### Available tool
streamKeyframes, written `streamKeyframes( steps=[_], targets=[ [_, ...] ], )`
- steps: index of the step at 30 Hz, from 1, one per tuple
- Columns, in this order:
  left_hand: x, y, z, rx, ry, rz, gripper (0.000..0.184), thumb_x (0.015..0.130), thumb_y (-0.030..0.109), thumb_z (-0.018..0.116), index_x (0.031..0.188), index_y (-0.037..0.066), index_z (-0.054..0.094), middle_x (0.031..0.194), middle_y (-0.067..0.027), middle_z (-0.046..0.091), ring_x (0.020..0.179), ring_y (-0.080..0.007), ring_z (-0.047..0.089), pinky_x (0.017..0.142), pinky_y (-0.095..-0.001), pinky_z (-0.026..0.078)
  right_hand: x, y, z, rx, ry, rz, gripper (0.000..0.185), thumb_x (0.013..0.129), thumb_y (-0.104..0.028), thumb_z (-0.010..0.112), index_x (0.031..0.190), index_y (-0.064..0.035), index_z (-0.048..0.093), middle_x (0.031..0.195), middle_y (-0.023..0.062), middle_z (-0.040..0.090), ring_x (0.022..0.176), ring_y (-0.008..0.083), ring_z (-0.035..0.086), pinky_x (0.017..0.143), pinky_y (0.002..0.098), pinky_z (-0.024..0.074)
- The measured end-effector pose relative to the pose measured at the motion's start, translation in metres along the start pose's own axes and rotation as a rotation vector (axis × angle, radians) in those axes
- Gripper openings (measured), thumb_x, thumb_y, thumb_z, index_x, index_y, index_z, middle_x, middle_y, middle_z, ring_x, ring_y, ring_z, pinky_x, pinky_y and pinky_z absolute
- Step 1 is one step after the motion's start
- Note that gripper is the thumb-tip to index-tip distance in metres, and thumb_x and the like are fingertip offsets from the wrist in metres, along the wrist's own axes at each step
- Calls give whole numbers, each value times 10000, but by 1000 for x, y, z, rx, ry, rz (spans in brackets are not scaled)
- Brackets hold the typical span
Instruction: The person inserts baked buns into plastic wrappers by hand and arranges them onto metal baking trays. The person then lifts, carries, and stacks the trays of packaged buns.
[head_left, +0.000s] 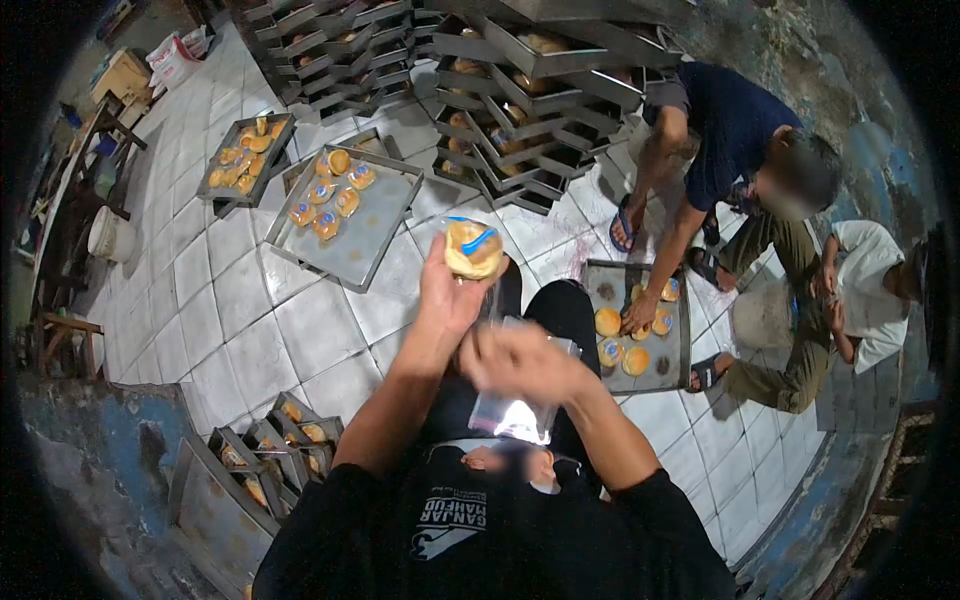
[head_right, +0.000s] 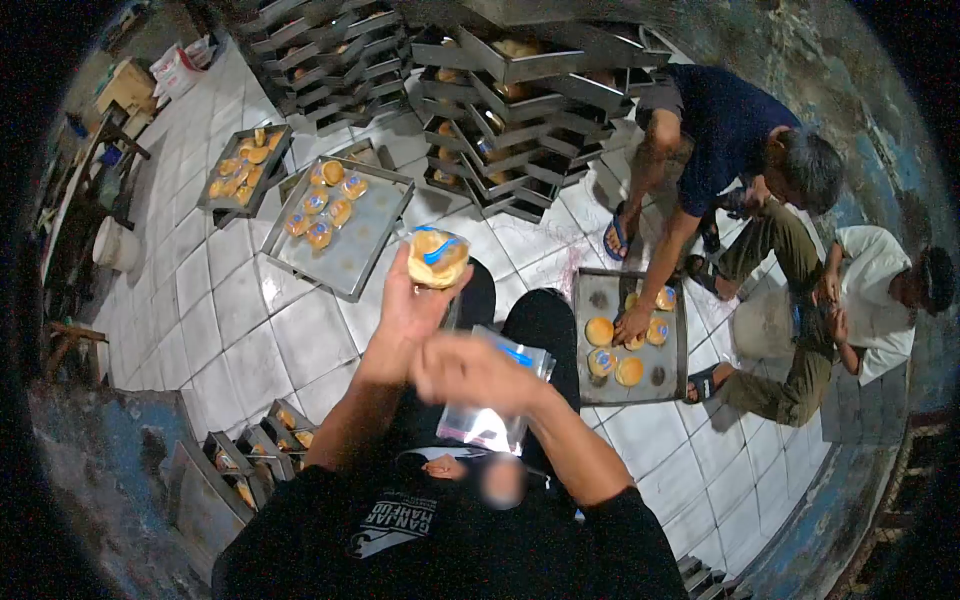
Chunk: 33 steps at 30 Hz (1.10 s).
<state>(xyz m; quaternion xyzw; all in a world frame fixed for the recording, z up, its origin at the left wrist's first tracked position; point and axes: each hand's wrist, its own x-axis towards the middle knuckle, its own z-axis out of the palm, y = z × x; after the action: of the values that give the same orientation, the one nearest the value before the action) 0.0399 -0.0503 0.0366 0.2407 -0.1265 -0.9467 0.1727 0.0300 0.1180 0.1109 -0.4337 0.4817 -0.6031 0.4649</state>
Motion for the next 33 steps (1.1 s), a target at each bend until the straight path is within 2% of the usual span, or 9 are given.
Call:
streamKeyframes(
  steps=[3,4,6,8,13,20,23,26,33],
  targets=[
    [-13,33,-3,69,-8,74,557,1049,530,349,1315,76,533,1288,-146,618,1188,-333,603,1010,-593,473,-24,-10,5,103,-163,-239,309,874,-95,756,774,-79,464,849,49,595,731,192,600,681,338,470],
    [-25,37,2,81,16,75,574,1050,539,332,1332,77,524,1305,-150,611,1198,-334,598,1011,-598,470,-23,-6,-6,50,204,125,197,885,-114,746,911,-38,566,949,137,649,854,250,652,747,367,520],
    [-64,26,13,100,-148,-177,607,1050,555,305,1355,71,508,1335,-156,598,1215,-317,591,1028,-555,470,-5,-4,-16,-1198,725,-325,324,831,-130,772,1081,-34,589,1000,158,650,910,331,661,831,414,533],
    [-75,19,-1,123,-302,-439,602,1057,524,328,1361,39,515,1351,-156,591,1237,-268,582,1062,-432,461,-9,0,-4,-1050,531,-445,297,789,-93,766,1039,-10,630,1037,135,648,978,338,648,855,400,531],
    [-34,28,-23,619,-349,-7,499,1090,383,362,1304,-14,576,1153,-117,687,1051,-189,666,942,-348,515,11,27,-33,-664,734,-1,197,964,-162,601,964,30,650,847,174,649,759,330,659,710,357,521],
    [-17,15,-15,1113,-319,781,241,1029,144,539,920,-2,698,840,-41,681,776,-114,620,717,-261,498,18,6,-33,-812,683,-153,224,979,-179,589,883,14,651,773,172,610,674,302,619,646,372,482],
    [-21,18,-3,915,-57,627,244,1012,151,565,841,1,653,707,-26,623,656,-111,578,630,-266,470,26,2,-53,-830,788,-80,243,963,-201,623,860,18,645,713,157,573,657,242,603,622,348,471],
    [-32,35,6,1237,5,982,290,1007,170,580,773,6,625,883,-81,645,794,-134,591,717,-291,478,21,21,-93,-8,711,172,315,947,-311,680,772,-56,620,603,-20,475,567,67,418,514,254,340],
    [-33,15,-94,984,-74,364,251,981,118,588,774,-20,621,961,-95,674,868,-134,580,824,-291,451,-42,114,-39,174,715,517,241,952,-289,696,892,-67,622,758,3,598,617,65,549,513,220,447]
  ],
)
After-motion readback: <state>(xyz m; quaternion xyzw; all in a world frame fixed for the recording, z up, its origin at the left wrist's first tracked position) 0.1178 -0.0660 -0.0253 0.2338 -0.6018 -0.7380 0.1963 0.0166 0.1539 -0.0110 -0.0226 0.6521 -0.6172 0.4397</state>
